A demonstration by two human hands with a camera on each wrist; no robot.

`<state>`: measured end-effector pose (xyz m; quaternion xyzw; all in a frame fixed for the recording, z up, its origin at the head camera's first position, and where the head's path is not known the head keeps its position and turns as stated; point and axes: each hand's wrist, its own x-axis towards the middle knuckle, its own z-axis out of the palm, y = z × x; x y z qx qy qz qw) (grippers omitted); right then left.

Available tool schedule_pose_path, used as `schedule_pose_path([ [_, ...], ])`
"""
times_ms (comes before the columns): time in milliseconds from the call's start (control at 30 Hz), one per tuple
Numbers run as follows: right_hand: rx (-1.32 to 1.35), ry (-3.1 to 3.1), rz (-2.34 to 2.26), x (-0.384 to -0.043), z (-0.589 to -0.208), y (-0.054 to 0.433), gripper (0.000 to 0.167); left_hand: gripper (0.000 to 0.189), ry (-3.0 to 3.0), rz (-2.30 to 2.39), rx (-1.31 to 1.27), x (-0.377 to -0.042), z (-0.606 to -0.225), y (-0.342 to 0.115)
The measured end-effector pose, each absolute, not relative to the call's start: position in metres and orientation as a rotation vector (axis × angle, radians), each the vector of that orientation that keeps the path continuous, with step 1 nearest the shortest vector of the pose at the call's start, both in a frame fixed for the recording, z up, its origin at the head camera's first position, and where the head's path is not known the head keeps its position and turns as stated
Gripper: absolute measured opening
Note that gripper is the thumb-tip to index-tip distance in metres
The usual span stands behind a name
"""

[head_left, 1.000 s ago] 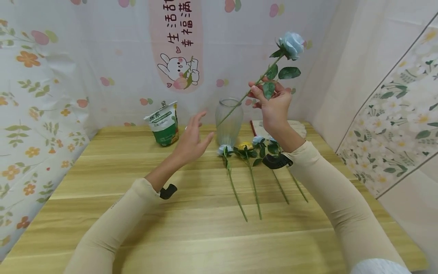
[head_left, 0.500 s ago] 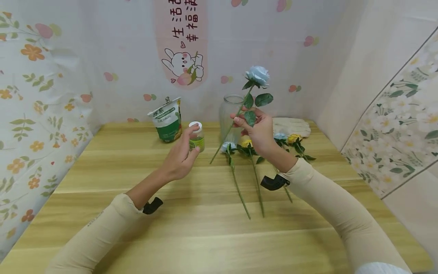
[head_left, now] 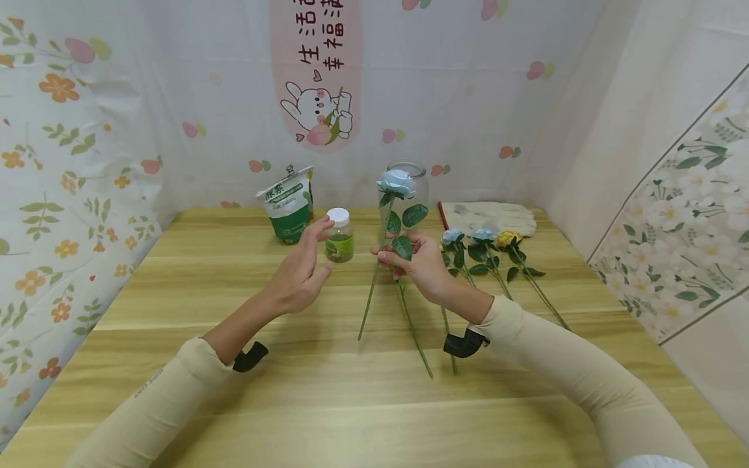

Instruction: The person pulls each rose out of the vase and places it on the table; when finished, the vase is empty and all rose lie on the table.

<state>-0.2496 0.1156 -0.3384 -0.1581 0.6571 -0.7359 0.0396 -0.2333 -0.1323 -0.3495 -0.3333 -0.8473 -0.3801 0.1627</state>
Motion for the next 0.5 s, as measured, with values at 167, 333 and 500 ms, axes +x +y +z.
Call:
schedule_pose_path([
  [167, -0.432, 2.012, -2.196, -0.249, -0.35, 0.11, 0.026, 0.063, -2.432, -1.076, -0.944, -0.233, -0.348, -0.134],
  [333, -0.338, 2.064, -2.085, -0.251, -0.361, 0.104, 0.037, 0.063, -2.438, -1.072, -0.945, -0.233, -0.347, -0.136],
  [500, -0.296, 2.057, -1.991, -0.253, -0.369, 0.101, 0.04, 0.063, -2.452, -1.07, -0.941, -0.233, -0.345, -0.137],
])
